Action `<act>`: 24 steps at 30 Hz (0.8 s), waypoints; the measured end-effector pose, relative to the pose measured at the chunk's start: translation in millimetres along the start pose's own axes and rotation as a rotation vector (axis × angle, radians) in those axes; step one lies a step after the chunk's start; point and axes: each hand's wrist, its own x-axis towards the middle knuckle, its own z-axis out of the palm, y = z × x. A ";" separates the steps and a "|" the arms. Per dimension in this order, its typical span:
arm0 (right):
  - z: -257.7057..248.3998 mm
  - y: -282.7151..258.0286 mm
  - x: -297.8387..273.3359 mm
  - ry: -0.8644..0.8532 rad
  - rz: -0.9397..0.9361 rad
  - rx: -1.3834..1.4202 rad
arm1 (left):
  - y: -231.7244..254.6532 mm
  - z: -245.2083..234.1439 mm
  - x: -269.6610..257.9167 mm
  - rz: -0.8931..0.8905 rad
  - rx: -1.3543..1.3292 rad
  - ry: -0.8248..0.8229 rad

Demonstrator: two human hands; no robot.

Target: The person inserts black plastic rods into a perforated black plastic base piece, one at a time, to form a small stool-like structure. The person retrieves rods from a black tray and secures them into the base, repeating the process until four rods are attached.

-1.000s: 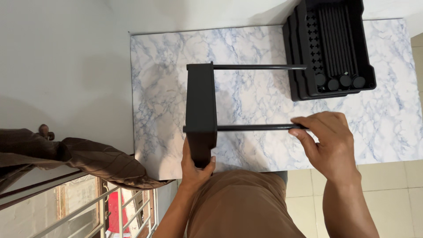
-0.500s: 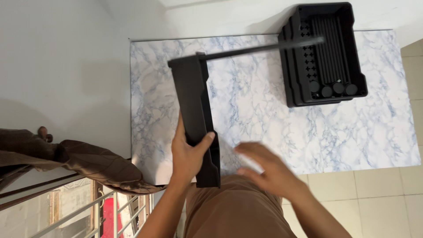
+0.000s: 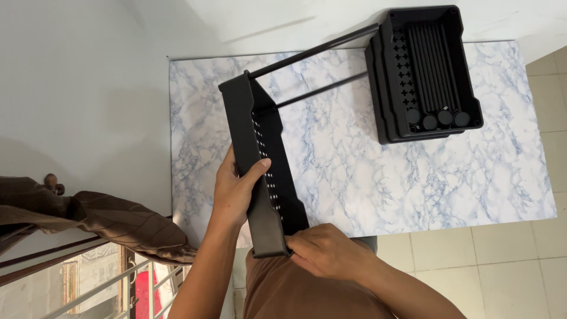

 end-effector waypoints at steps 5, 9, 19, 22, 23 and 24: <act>-18.4 -3.2 9.9 -0.046 0.152 0.145 | -3.9 -12.1 -5.7 0.072 -0.034 -0.129; -38.3 -2.0 20.4 0.063 0.154 0.410 | -3.3 -16.0 -27.0 0.104 0.019 -0.143; -44.1 -5.2 54.2 0.111 0.499 1.069 | 8.2 -9.2 -86.0 0.160 -0.020 -0.192; -43.7 5.8 66.6 0.107 0.570 1.075 | 7.3 -4.9 -80.9 0.127 -0.025 -0.089; -42.7 10.3 70.5 0.109 0.582 1.061 | 5.9 -3.8 -77.7 0.135 -0.014 -0.053; -41.5 14.5 73.2 0.113 0.596 1.047 | 4.1 -3.4 -74.4 0.122 -0.026 -0.043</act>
